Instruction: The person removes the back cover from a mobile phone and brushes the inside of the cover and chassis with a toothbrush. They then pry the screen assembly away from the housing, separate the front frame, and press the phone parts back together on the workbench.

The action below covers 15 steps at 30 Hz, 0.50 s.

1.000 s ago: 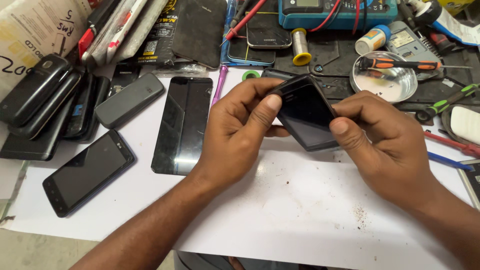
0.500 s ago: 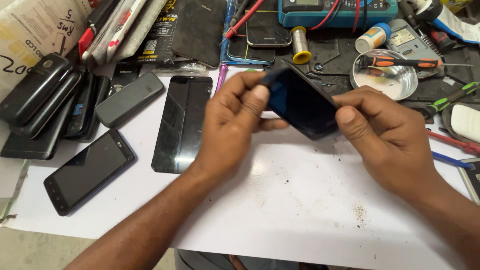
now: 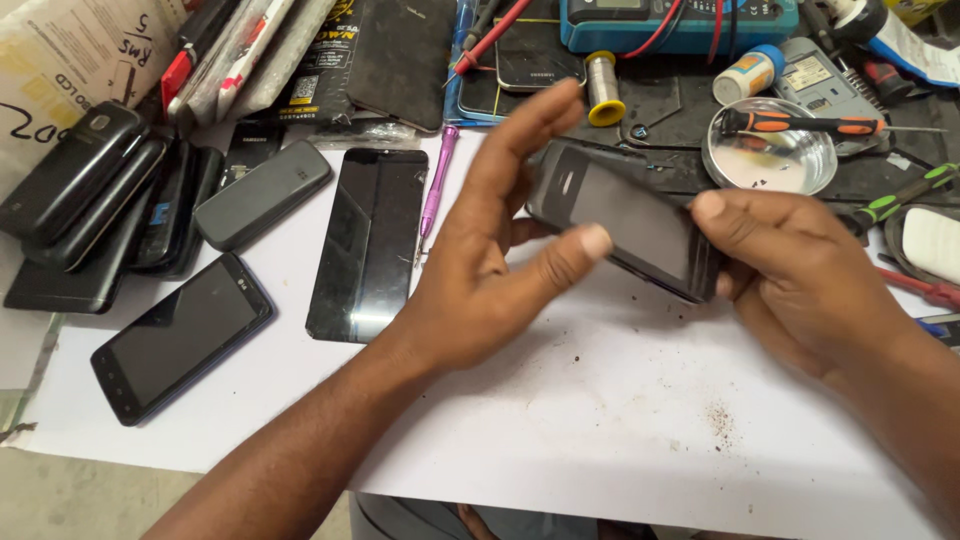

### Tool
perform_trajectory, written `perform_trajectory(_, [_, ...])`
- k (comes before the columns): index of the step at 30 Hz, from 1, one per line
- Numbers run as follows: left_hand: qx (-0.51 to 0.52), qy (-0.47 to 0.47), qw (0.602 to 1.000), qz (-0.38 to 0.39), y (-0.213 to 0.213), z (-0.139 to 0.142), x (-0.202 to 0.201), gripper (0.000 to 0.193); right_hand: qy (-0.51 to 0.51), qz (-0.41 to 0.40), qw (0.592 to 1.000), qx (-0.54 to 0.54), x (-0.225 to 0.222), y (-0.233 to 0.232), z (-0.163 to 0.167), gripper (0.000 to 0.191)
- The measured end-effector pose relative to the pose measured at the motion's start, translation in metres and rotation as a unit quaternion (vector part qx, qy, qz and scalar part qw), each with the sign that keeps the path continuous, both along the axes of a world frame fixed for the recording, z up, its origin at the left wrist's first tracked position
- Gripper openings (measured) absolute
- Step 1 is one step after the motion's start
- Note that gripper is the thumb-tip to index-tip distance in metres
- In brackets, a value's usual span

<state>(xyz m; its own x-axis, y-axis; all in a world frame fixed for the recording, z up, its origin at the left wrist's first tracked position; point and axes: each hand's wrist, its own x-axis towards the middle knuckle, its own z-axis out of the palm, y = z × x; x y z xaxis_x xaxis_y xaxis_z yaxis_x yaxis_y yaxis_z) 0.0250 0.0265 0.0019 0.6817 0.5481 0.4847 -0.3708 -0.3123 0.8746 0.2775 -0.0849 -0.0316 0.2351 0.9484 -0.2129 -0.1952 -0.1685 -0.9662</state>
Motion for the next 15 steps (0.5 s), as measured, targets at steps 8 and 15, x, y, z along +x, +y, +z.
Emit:
perform_trajectory(8, [0.166, 0.07, 0.983, 0.038, -0.003, -0.003, -0.001, 0.019, -0.053, 0.009, 0.998, -0.018, -0.017, 0.003, 0.01, 0.049])
perform_trajectory(15, [0.047, 0.061, 0.995, 0.059, -0.002, -0.011, 0.004, 0.026, -0.469, -0.035, 0.828, 0.305, -0.045, -0.011, 0.036, 0.031])
